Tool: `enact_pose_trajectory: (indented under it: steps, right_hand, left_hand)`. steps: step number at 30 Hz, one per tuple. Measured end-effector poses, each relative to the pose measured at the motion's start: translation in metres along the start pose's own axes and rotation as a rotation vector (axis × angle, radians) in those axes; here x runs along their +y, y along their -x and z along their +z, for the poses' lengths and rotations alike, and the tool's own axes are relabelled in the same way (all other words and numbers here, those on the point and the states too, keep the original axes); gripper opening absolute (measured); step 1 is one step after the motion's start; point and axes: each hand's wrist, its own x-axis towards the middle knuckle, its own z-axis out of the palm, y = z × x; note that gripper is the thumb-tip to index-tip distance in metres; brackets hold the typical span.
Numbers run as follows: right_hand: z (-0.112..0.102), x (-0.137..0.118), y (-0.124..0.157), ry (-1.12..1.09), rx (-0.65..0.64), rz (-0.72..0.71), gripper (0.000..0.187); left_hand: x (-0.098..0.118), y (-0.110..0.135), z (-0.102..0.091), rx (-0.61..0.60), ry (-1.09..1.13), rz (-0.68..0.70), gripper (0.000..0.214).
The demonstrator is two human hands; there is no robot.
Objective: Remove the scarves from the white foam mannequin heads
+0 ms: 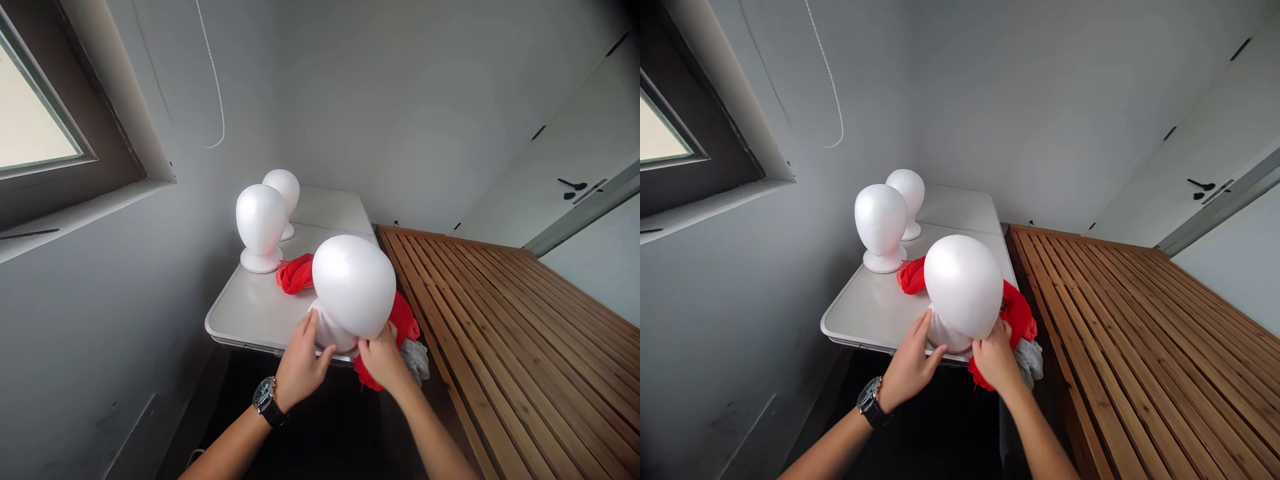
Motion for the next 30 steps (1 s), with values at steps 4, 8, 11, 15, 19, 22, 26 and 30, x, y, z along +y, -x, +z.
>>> enact_pose_trajectory:
  steps: [4, 8, 11, 15, 19, 22, 26, 30]
  right_hand:
    - [0.027, -0.043, 0.046, -0.121, 0.042, 0.046, 0.038]
    - [0.046, -0.076, 0.063, -0.262, 0.101, 0.065, 0.037]
    - [0.052, -0.086, 0.063, -0.270, 0.148, 0.026, 0.047]
    - [0.046, -0.085, 0.064, -0.245, 0.168, 0.030, 0.045]
    - [0.042, -0.078, 0.073, -0.248, 0.127, 0.054, 0.041]
    - [0.046, -0.076, 0.078, -0.256, 0.118, 0.069, 0.039]
    - [0.048, -0.077, 0.079, -0.252, 0.127, 0.077, 0.037]
    - [0.042, -0.074, 0.079, -0.204, 0.082, 0.039, 0.037]
  left_hand:
    - [0.012, -0.006, -0.005, 0.050, 0.082, 0.077, 0.091]
    - [0.007, -0.008, -0.017, 0.153, 0.243, -0.097, 0.052]
    - [-0.012, 0.001, -0.029, 0.294, 0.357, -0.237, 0.059]
    - [-0.042, 0.014, -0.073, 0.511, 0.247, -0.322, 0.074]
    - [-0.059, 0.004, -0.128, 0.634, 0.025, -0.309, 0.079]
    - [-0.065, -0.014, -0.149, 0.642, -0.040, -0.335, 0.071]
    - [-0.075, -0.029, -0.149, 0.635, -0.060, -0.363, 0.067]
    - [-0.083, -0.033, -0.150, 0.551, -0.111, -0.296, 0.062]
